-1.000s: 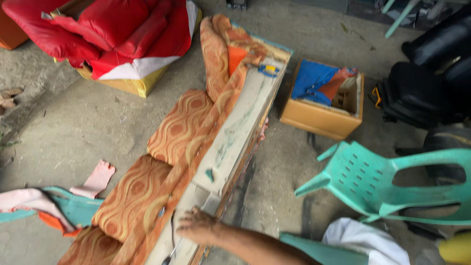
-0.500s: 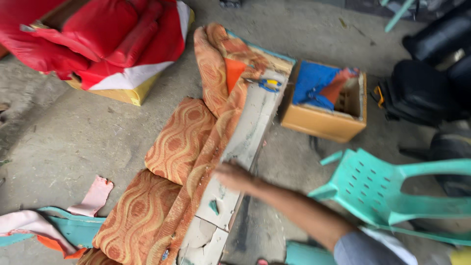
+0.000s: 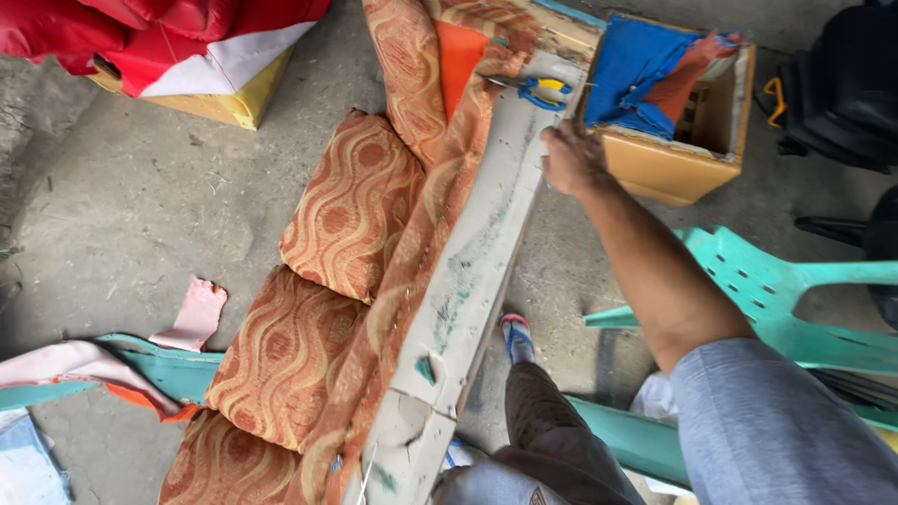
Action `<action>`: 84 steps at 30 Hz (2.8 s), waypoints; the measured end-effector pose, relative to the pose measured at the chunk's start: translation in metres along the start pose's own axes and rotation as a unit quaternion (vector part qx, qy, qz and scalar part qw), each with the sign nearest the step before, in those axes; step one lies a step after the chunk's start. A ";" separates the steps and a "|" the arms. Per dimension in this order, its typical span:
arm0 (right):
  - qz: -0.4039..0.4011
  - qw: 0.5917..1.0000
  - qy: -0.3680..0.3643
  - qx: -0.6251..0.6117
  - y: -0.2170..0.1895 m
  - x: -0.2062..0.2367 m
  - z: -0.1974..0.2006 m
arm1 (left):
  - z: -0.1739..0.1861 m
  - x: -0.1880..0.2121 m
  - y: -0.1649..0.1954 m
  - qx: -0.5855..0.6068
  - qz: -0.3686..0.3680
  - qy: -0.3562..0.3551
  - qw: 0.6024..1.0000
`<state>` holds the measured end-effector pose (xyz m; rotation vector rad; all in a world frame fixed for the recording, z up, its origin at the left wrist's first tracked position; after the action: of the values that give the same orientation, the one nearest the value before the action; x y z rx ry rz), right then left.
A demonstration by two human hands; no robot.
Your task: The person uses a hammer and a metal tool to pry and remove staples from the wooden frame of a sofa. They then use pliers to pull out remaining staples and trim loose fabric from the edge of the sofa frame.
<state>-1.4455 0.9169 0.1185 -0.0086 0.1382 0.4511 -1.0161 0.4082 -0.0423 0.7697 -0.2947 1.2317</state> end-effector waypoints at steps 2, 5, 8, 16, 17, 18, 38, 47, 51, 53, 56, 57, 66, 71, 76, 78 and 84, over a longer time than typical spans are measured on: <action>-0.049 0.998 -0.026 -0.016 0.035 -0.020 -0.009 | -0.002 0.013 0.032 -0.046 -0.007 0.018 0.999; -0.060 0.998 -0.004 -0.021 0.066 -0.046 -0.034 | -0.010 0.056 0.068 -0.109 -0.053 0.068 0.990; -0.032 0.998 0.050 -0.021 0.093 -0.087 -0.046 | -0.031 0.104 0.139 -0.106 -0.174 0.117 0.972; 0.145 0.984 -0.024 -0.098 0.098 -0.148 -0.065 | -0.157 0.203 0.356 -0.214 -0.349 -0.132 0.903; 0.159 0.981 -0.035 -0.102 0.098 -0.152 -0.067 | -0.173 0.213 0.379 -0.198 -0.381 -0.147 0.891; 0.174 0.978 -0.048 -0.107 0.098 -0.156 -0.070 | -0.191 0.218 0.399 -0.228 -0.389 -0.148 0.880; -0.260 0.687 0.036 -0.678 0.081 -0.130 -0.074 | -0.218 0.168 0.505 -0.341 -0.483 0.090 0.802; -0.342 0.691 0.032 -0.636 0.107 -0.175 -0.114 | -0.195 0.123 0.479 -0.278 -0.329 -0.002 0.903; -0.320 0.709 0.070 -0.624 0.135 -0.177 -0.117 | -0.178 0.136 0.494 -0.173 -0.391 0.058 0.902; -0.353 0.627 0.044 -0.693 0.143 -0.165 -0.127 | -0.173 0.149 0.494 -0.090 -0.433 0.107 0.890; -0.303 0.591 -0.026 -0.747 0.144 -0.159 -0.135 | -0.192 0.161 0.474 -0.138 -0.421 0.098 0.891; -0.331 0.561 -0.046 -0.758 0.147 -0.153 -0.140 | -0.197 0.165 0.469 -0.112 -0.431 0.087 0.891; -0.281 0.696 -0.022 -0.661 0.158 -0.220 -0.120 | -0.192 0.171 0.472 -0.083 -0.344 0.091 0.931; -0.213 0.640 -0.048 -0.736 0.116 -0.280 -0.110 | -0.160 0.143 0.475 0.018 -0.316 0.118 0.941; -0.157 0.603 -0.081 -0.778 0.068 -0.307 -0.120 | -0.162 0.119 0.463 0.068 -0.292 0.064 0.952; -0.122 0.561 -0.115 -0.810 0.061 -0.301 -0.109 | -0.167 0.116 0.456 0.096 -0.282 0.033 0.954; -0.059 0.542 -0.154 -0.824 0.066 -0.254 -0.036 | -0.173 0.090 0.448 0.137 -0.268 -0.008 0.954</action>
<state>-1.7054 0.8645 0.1186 -1.8328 -0.7035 0.2867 -1.4331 0.6455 0.0513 1.0198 0.0784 0.7562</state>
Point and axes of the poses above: each hand's wrist, its own x-axis away from the middle knuckle, its own z-axis out of the back of the hand, y = z × x, the point moved 6 cm from there along -x, towards the middle knuckle, and after that the axes turned 14 degrees about z, right-handed, at the moved point
